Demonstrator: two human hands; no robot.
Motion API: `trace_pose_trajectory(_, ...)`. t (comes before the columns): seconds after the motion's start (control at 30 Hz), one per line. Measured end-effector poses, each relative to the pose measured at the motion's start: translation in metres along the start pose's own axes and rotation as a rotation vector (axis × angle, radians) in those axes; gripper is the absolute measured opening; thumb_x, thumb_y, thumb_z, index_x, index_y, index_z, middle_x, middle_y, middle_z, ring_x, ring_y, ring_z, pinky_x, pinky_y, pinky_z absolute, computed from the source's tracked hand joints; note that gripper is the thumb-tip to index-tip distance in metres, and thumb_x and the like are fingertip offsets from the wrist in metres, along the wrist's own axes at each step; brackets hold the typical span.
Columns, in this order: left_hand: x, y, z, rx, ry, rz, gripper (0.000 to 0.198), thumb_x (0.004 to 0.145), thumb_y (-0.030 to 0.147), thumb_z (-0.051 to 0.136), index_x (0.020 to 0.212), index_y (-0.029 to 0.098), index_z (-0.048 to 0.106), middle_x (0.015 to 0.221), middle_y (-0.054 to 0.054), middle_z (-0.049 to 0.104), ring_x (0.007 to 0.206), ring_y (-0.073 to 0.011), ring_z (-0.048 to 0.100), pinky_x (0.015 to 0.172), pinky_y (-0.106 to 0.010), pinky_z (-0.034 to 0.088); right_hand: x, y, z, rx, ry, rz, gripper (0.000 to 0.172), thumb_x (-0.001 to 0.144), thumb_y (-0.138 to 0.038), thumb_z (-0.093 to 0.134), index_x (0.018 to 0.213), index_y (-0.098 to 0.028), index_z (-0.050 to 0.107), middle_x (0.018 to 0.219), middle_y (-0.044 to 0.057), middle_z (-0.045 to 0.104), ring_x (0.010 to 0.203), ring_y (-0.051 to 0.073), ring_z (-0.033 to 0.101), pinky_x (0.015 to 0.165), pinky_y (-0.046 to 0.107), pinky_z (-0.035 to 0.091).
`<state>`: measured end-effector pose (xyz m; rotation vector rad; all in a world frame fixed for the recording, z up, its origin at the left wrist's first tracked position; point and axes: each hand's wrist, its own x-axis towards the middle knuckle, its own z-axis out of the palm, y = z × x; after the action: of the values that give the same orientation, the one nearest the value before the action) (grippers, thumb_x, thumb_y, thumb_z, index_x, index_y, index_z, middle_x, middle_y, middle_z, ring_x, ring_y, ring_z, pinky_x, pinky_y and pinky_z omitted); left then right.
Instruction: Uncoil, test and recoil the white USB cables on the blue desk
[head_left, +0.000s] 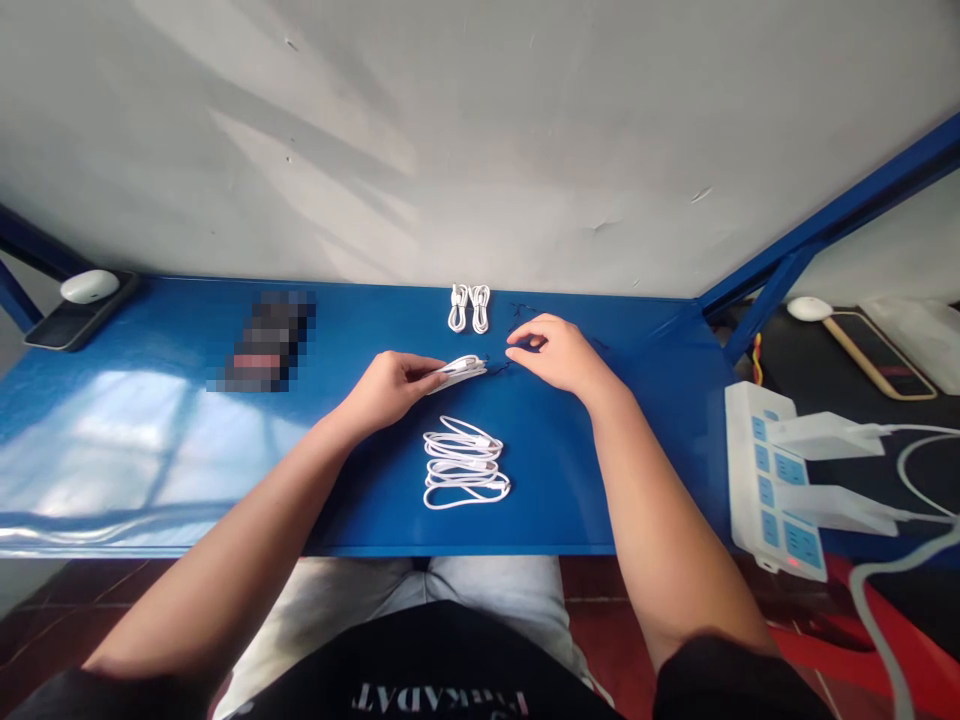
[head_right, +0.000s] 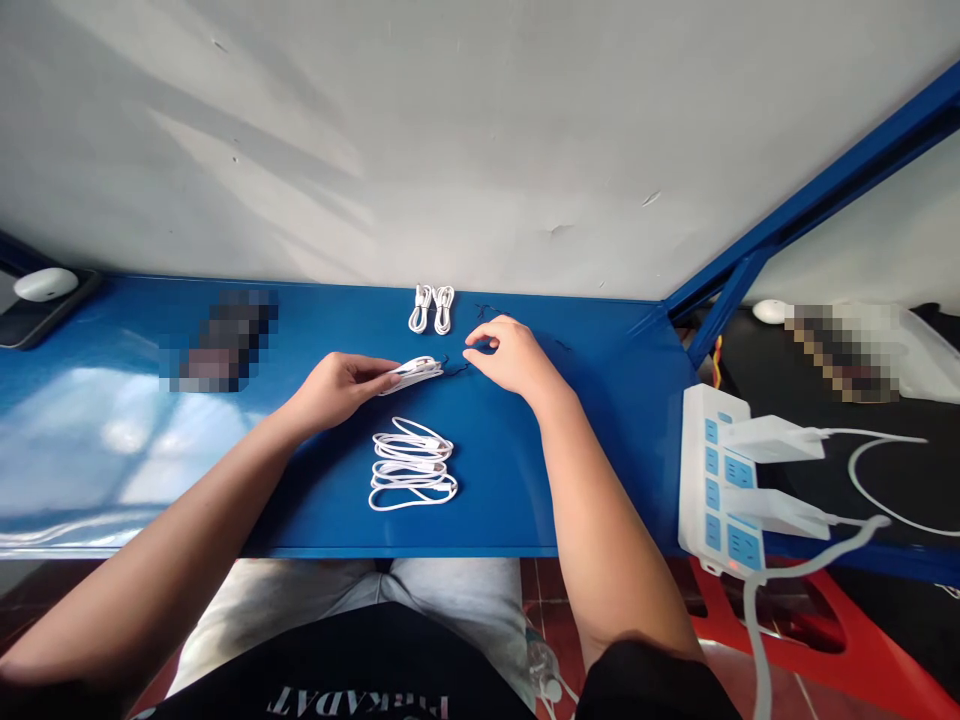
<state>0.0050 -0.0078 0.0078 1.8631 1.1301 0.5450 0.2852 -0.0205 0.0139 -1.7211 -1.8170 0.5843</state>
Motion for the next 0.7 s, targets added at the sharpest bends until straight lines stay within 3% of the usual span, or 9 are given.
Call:
trace_pose_trajectory(0.07,0.001,0.0,-0.001,-0.128,0.019,-0.08,0.042,0.084,0.055,0.07,0.107,0.021,0.082,0.083,-0.003,0.077,0.066,-0.0162,0.061,0.06,-0.026,0.041,-0.002,-0.007,0.002,0.041,-0.012,0.004,0.015,0.08,-0.032,0.073,0.091,-0.023,0.079,0.1,0.007,0.072,0.083,0.02,0.062,0.078,0.036,0.052)
trace_pose_trajectory(0.23,0.002,0.004,0.002,-0.679,0.03,-0.227,0.037,0.073,0.047,0.084,0.096,0.017,0.081,0.09,-0.007,0.076,0.077,-0.0156,0.066,0.074,-0.028,0.052,-0.012,-0.033,0.014,0.342,-0.212,0.059,0.025,0.084,-0.044,0.072,0.087,-0.02,0.077,0.084,0.006,0.075,0.076,0.02,0.066,0.068,0.033,0.053)
trace_pose_trajectory(0.33,0.002,0.008,0.008,-0.853,0.047,-0.232,0.034,0.07,0.041,0.087,0.091,0.016,0.077,0.09,-0.006,0.074,0.08,-0.0146,0.067,0.08,-0.03,0.054,-0.015,-0.043,0.025,0.492,-0.163,0.146,0.031,0.081,-0.05,0.075,0.086,-0.019,0.074,0.076,0.005,0.073,0.064,0.017,0.064,0.059,0.031,0.053)
trace_pose_trajectory(0.47,0.003,0.012,0.018,-0.931,0.101,-0.233,0.036,0.069,0.037,0.089,0.092,0.015,0.072,0.092,-0.006,0.074,0.083,-0.0158,0.07,0.084,-0.034,0.056,-0.015,-0.05,0.038,0.656,0.013,0.17,0.037,0.073,-0.052,0.082,0.082,-0.019,0.068,0.068,0.003,0.07,0.059,0.016,0.065,0.057,0.031,0.057)
trace_pose_trajectory(0.7,0.001,0.011,0.032,-0.861,0.104,-0.117,0.034,0.071,0.034,0.089,0.096,0.016,0.075,0.096,-0.006,0.076,0.09,-0.0174,0.072,0.086,-0.033,0.057,-0.016,-0.056,0.05,0.816,-0.011,0.161,0.042,0.066,-0.052,0.088,0.081,-0.018,0.068,0.075,0.004,0.073,0.068,0.019,0.071,0.063,0.032,0.062)
